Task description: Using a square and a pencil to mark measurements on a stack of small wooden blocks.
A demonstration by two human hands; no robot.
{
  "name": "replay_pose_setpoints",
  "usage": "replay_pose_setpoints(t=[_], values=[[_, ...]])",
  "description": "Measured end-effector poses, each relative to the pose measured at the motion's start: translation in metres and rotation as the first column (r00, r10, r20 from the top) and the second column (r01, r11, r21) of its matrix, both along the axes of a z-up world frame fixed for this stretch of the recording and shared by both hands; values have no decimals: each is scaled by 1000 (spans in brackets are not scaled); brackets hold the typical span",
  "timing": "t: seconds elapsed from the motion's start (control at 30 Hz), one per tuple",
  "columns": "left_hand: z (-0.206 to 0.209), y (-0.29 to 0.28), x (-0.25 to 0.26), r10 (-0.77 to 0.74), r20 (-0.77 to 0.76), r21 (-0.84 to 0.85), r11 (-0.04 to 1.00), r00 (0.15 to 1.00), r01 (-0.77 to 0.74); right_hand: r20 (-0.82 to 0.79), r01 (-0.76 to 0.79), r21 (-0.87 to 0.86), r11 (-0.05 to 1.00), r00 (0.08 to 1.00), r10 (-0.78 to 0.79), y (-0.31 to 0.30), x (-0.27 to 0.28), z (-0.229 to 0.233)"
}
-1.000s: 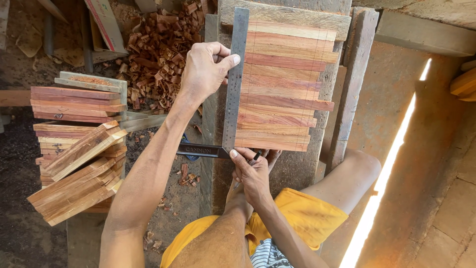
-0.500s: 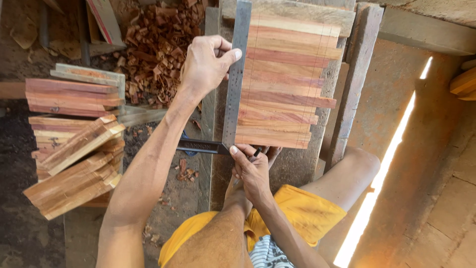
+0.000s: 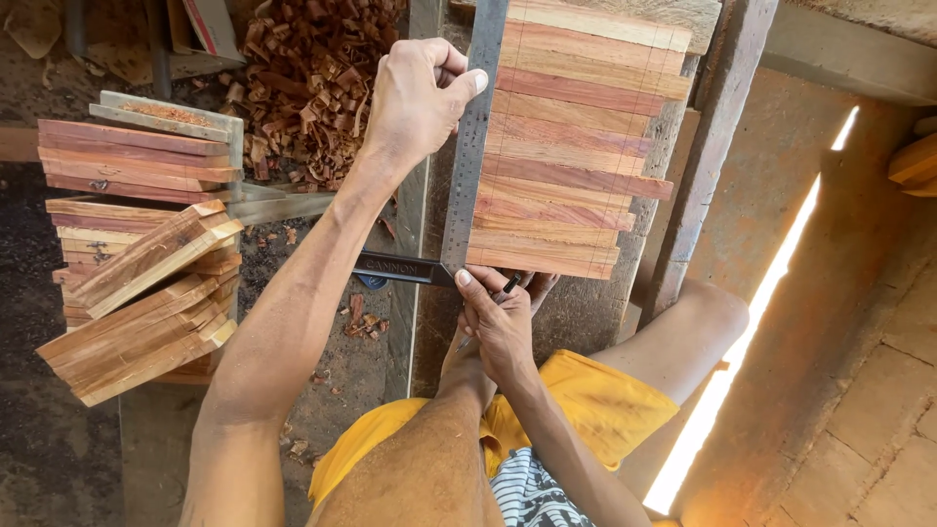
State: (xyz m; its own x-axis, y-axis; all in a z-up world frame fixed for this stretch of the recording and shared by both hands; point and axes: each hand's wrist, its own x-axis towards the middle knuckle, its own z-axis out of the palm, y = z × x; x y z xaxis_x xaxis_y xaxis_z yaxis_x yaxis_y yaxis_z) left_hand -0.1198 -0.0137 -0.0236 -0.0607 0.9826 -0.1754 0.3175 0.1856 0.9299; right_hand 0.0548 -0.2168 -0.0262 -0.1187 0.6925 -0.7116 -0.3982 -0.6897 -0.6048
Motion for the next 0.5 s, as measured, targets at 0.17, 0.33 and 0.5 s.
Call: replay_pose_setpoints(t=[0.17,0.33,0.5], values=[[-1,0,0,-8,-17,4,1000,1000,8,4,4,-4,1000,1000,-4,-1,0,1],[0,0,1,10,-14,-18,1000,1000,-10,19,25,-13,1000,1000,-25,-3,-1,-3],[-1,1,1,14,-13,-24,1000,1000,-14,-2,25,-3,1000,1000,-25,-3,0,-5]])
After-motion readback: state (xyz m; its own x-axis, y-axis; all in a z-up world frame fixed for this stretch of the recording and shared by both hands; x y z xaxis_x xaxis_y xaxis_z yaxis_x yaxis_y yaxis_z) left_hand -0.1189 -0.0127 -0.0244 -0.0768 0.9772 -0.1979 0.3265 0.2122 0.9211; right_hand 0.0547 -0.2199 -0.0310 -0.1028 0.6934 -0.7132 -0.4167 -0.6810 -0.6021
